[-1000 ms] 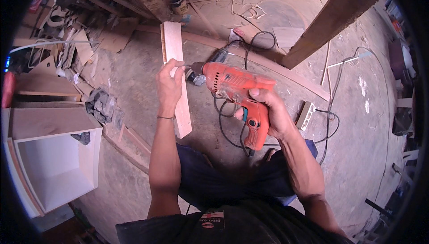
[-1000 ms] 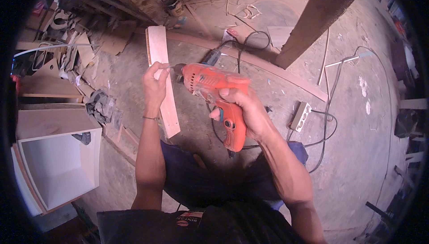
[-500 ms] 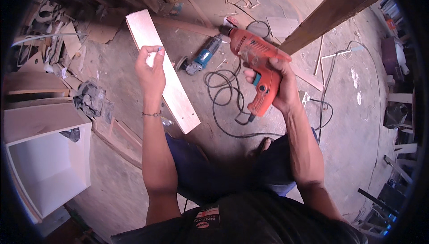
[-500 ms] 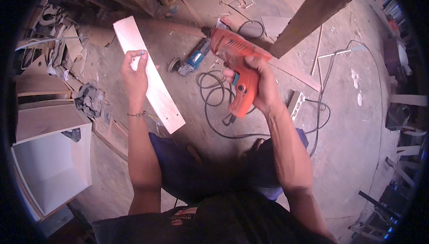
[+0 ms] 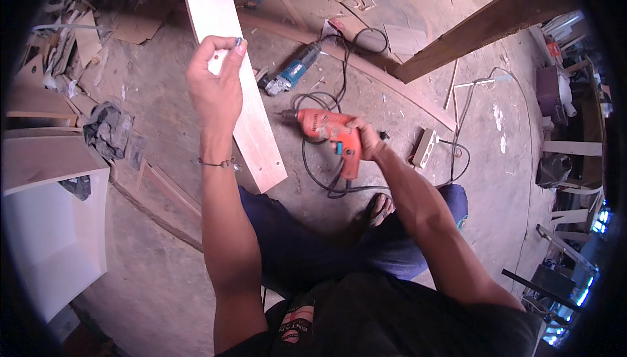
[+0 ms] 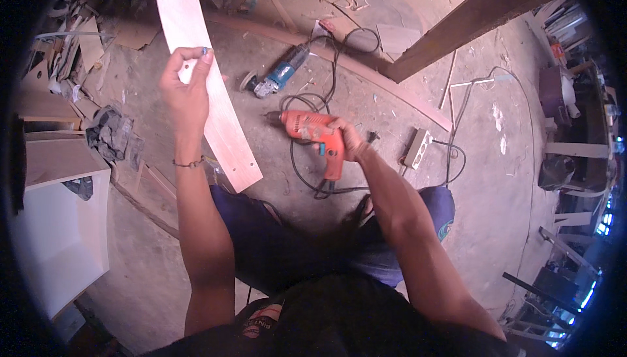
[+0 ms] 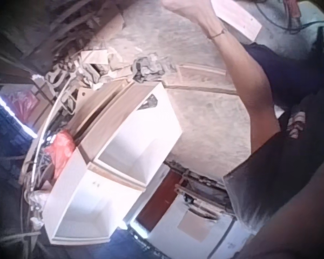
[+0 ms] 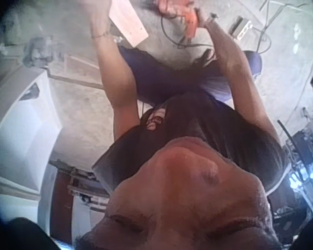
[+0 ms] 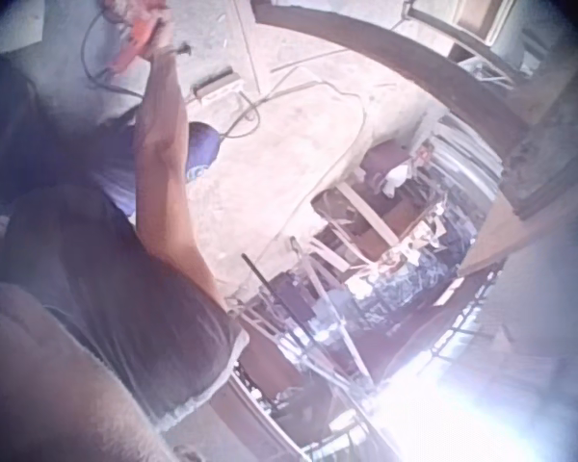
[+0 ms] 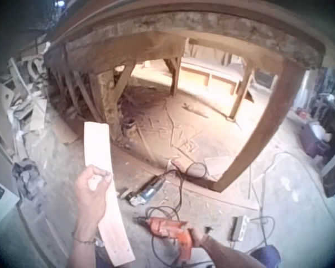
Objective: The person applies a laminate sheet to a wooden panel by hand and uses a hand plane to trim the excess material from the edges.
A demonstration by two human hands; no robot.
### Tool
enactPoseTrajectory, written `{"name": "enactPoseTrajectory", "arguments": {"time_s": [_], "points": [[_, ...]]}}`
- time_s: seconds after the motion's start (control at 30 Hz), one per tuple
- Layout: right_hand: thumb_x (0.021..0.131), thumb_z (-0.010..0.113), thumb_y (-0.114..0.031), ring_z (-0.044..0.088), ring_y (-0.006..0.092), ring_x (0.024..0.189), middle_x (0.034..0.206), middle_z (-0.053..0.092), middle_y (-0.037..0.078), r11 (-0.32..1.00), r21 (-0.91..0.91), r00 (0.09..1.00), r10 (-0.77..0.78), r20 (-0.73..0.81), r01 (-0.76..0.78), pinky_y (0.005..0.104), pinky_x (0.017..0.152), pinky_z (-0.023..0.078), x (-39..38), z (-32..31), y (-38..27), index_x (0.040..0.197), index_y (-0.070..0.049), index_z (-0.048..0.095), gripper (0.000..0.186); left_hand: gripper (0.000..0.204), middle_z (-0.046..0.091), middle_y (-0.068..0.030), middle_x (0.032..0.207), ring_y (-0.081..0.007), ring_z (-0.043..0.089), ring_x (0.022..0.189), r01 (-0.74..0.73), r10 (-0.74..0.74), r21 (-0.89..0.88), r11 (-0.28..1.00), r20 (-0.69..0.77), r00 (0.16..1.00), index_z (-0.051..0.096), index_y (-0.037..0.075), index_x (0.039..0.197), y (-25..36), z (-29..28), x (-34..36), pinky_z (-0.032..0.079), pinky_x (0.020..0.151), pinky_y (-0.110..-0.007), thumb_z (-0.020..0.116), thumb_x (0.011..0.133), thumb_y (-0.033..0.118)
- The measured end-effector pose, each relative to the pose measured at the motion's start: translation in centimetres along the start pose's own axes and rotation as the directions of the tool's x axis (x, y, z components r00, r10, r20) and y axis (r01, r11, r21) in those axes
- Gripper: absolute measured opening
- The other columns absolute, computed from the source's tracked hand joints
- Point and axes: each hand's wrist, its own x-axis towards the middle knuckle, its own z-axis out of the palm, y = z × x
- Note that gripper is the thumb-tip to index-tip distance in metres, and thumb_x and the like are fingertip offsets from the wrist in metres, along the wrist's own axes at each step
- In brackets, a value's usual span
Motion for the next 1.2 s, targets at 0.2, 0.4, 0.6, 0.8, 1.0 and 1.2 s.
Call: {"name": "enactPoseTrajectory", "arguments": {"time_s": [0.2, 0.4, 0.6, 0.8, 1.0, 1.2], "points": [[0.079, 0.063, -0.033, 0.072, 0.0307, 0.083, 0.110, 0.071, 0.016, 0.977, 0.098, 0.981, 0.183, 0.055, -0.188, 0.0417, 0.076, 0.060, 3.7, -3.0, 8.2, 0.142, -0.003, 0.051, 0.071, 0.010, 0.067, -0.0038, 0.086, -0.0097, 0.062, 0.073, -0.021, 0.022, 0.065, 0.998, -0.021, 1.000, 0.068, 0.001, 0.094, 1.5, -1.7, -0.8, 0.055, 0.061, -0.027, 0.072, 0.096, 0.010], [0.081, 0.060, -0.033, 0.073, 0.0297, 0.083, 0.111, 0.072, 0.017, 0.956, 0.222, 0.976, 0.164, 0.145, -0.194, 0.0411, 0.074, 0.061, 5.1, -4.0, 10.8, 0.143, -0.003, 0.052, 0.069, 0.008, 0.068, -0.0063, 0.090, -0.0115, 0.065, 0.074, -0.012, 0.016, 0.115, 0.993, -0.031, 0.999, 0.070, 0.001, 0.098, 1.8, -2.5, -1.2, 0.060, 0.060, -0.028, 0.072, 0.094, 0.008], [0.084, 0.057, -0.031, 0.073, 0.0299, 0.087, 0.113, 0.072, 0.016, 0.934, 0.277, 0.960, 0.165, 0.228, -0.226, 0.0417, 0.079, 0.060, 6.0, -3.9, 11.6, 0.144, -0.005, 0.051, 0.066, 0.012, 0.065, -0.0085, 0.100, -0.0137, 0.066, 0.079, -0.011, 0.009, 0.105, 0.994, 0.022, 1.000, 0.070, -0.001, 0.101, 2.1, -1.3, -1.5, 0.067, 0.063, -0.032, 0.070, 0.097, 0.011], [0.086, 0.055, -0.029, 0.073, 0.0300, 0.091, 0.115, 0.072, 0.016, 0.927, 0.290, 0.953, 0.164, 0.256, -0.238, 0.0423, 0.084, 0.059, 6.3, -4.1, 12.0, 0.145, -0.006, 0.051, 0.063, 0.014, 0.065, -0.0089, 0.100, -0.0143, 0.066, 0.078, -0.018, 0.014, 0.144, 0.989, 0.029, 0.999, 0.069, -0.001, 0.102, 1.6, -1.0, -1.2, 0.067, 0.063, -0.033, 0.069, 0.098, 0.012], [0.090, 0.053, -0.025, 0.072, 0.0287, 0.097, 0.117, 0.071, 0.015, 0.968, 0.166, 0.964, 0.149, 0.221, -0.188, 0.0418, 0.090, 0.058, 3.8, -4.4, 11.2, 0.147, -0.008, 0.050, 0.059, 0.016, 0.066, -0.0096, 0.103, -0.0144, 0.066, 0.079, -0.024, 0.015, 0.146, 0.989, 0.067, 0.998, 0.069, -0.002, 0.106, -0.2, 0.0, -0.9, 0.066, 0.065, -0.032, 0.067, 0.100, 0.013], [0.096, 0.047, -0.012, 0.066, 0.0198, 0.112, 0.123, 0.070, 0.012, 0.581, -0.809, 0.937, -0.323, -0.133, 0.086, 0.0355, 0.101, 0.050, -17.4, 13.2, 0.1, 0.150, -0.014, 0.046, 0.053, 0.015, 0.067, -0.0098, 0.104, -0.0146, 0.066, 0.083, -0.034, 0.024, 0.151, 0.988, 0.068, 0.997, 0.068, -0.002, 0.106, -0.1, 0.6, -1.0, 0.066, 0.067, -0.032, 0.065, 0.100, 0.011]]}}
